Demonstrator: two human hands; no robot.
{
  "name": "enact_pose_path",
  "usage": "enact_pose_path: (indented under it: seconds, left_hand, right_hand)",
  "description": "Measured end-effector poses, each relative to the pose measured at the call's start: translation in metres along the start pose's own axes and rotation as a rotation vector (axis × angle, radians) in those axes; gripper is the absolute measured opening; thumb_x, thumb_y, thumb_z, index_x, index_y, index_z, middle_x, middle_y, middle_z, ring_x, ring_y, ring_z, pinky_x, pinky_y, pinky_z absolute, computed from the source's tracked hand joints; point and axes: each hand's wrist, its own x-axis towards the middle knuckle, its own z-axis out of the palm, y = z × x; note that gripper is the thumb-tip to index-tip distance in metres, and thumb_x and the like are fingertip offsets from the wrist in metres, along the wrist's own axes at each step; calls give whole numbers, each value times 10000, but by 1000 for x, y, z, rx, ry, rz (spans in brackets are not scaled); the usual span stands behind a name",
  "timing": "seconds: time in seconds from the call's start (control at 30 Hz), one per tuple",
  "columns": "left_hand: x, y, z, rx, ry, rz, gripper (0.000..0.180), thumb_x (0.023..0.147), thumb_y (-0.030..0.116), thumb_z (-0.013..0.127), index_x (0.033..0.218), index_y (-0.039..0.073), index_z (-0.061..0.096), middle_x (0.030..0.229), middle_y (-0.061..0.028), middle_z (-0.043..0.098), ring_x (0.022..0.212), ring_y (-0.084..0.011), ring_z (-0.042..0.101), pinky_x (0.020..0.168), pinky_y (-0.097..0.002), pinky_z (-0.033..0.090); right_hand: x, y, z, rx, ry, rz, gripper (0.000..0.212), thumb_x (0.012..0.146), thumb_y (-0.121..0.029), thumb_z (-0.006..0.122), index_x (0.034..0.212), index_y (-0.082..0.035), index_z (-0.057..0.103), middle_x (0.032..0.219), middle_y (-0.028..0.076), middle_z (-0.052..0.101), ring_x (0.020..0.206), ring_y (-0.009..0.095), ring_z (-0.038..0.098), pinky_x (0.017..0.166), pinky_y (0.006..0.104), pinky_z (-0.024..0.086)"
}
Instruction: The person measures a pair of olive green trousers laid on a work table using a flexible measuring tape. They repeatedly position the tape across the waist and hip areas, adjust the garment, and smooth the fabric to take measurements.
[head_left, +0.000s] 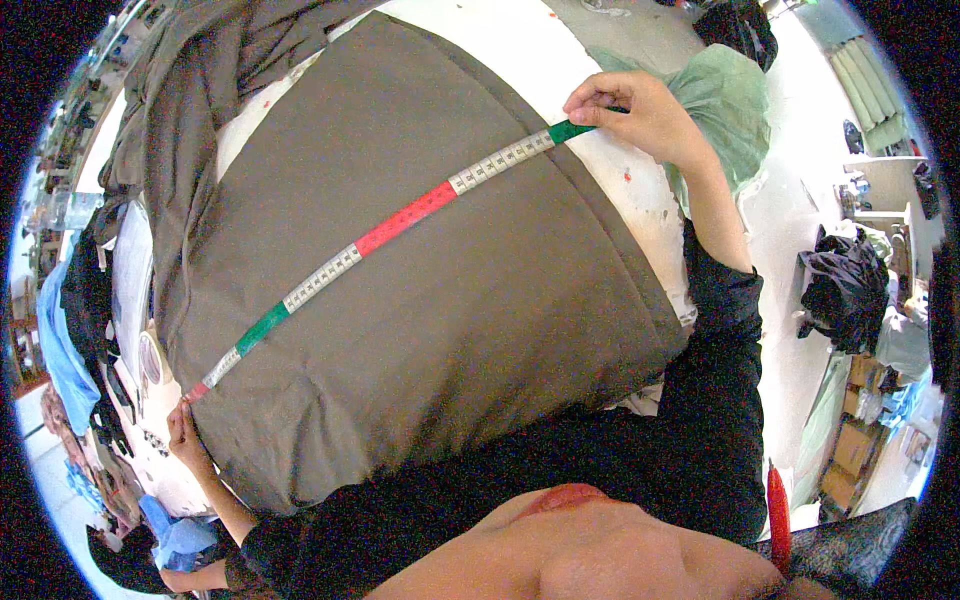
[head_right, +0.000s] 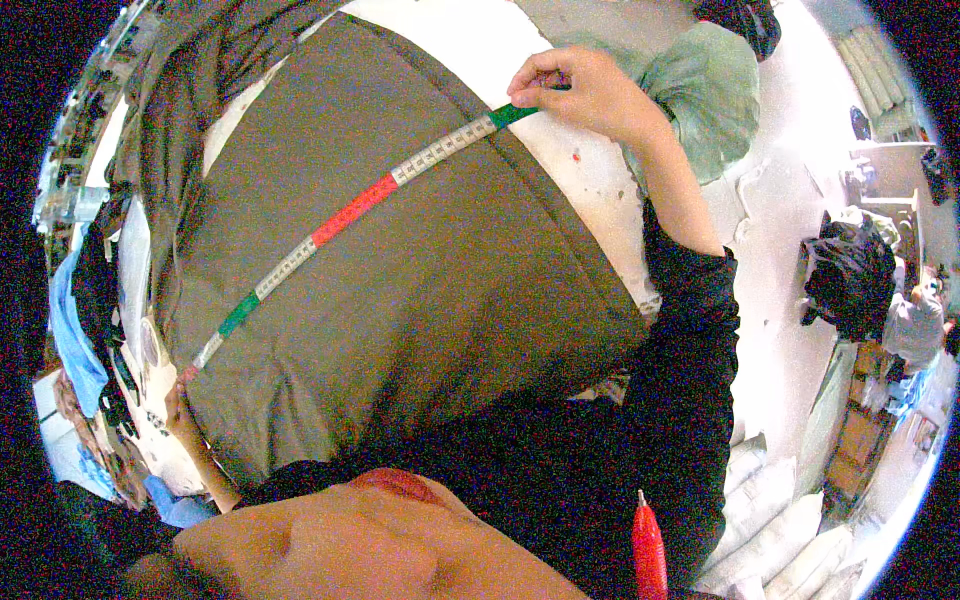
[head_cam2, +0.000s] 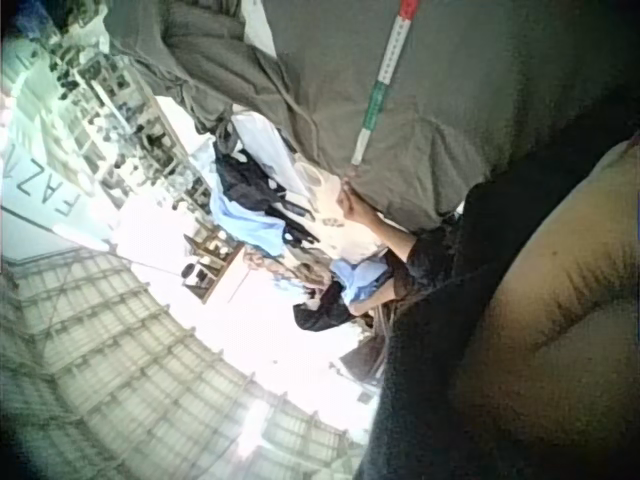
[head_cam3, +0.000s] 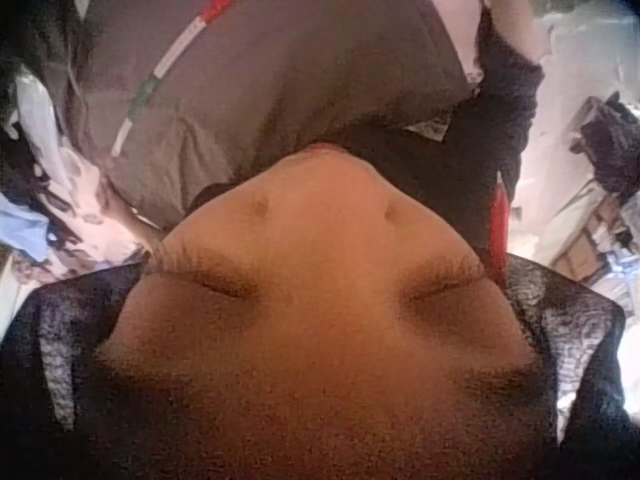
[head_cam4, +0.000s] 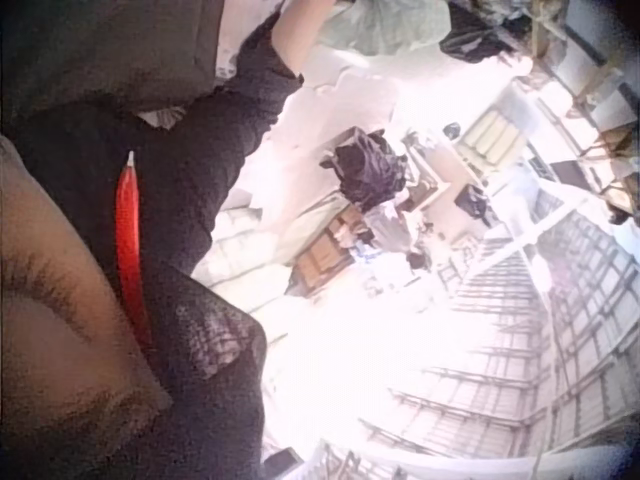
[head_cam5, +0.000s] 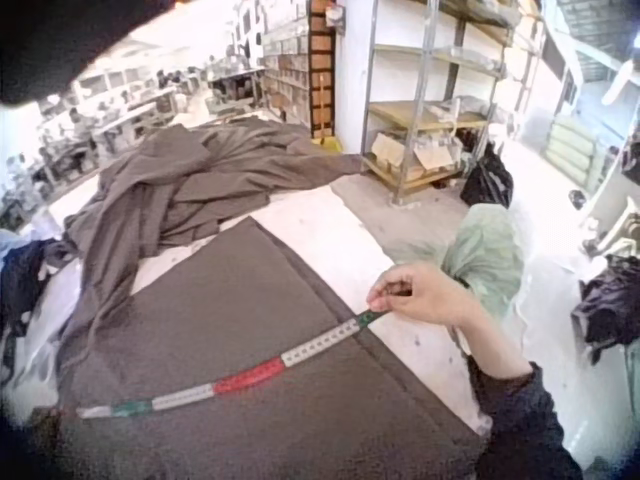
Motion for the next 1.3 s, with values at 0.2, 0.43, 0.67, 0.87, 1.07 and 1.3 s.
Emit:
enact_pose_path:
  seconds: [0.2,0.43,0.67,0.87,1.07,1.3]
  left_hand:
    - [0,-2,1,-6,2,6,242,949,106,649,1129,-47,698,1055,-71,672,987,-156,598,930,-275,449]
    - [1,-5,1,45,4,74,248,956,111,637,1128,-58,692,1042,-78,670,987,-159,601,924,-280,455]
    - [0,-7,1,0,25,-21,250,958,123,639,1121,-59,695,1048,-73,667,985,-151,595,926,-268,446]
    - [-1,-7,2,-5,32,-23,252,960,129,639,1123,-55,696,1048,-77,666,985,-156,593,924,-271,447]
    - [0,-2,2,-30,-16,31,256,963,131,631,1134,-50,693,1060,-79,666,992,-163,596,942,-281,442]
    - [-2,-5,2,-29,21,-3,261,963,132,631,1153,-37,689,1099,-80,667,1026,-162,598,962,-282,437]
  right_hand:
    - [3,9,3,52,83,-152,163,911,-173,677,959,-20,710,786,13,670,723,82,583,689,260,484]
    - [2,14,2,56,92,-143,147,920,-154,665,980,-25,703,763,7,650,717,77,575,669,251,478]
    - [2,13,2,84,89,-113,145,910,-159,683,968,-28,703,759,2,647,697,68,569,657,242,475]
    - [2,13,1,89,65,-128,133,920,-142,671,962,-18,693,769,-7,646,711,60,571,666,241,477]
    - [2,13,1,107,51,-157,140,927,-148,664,966,-15,684,795,0,650,751,59,585,712,240,489]
    - [-1,6,-3,56,-13,-43,107,944,-81,637,992,12,661,896,2,650,851,57,585,792,215,479]
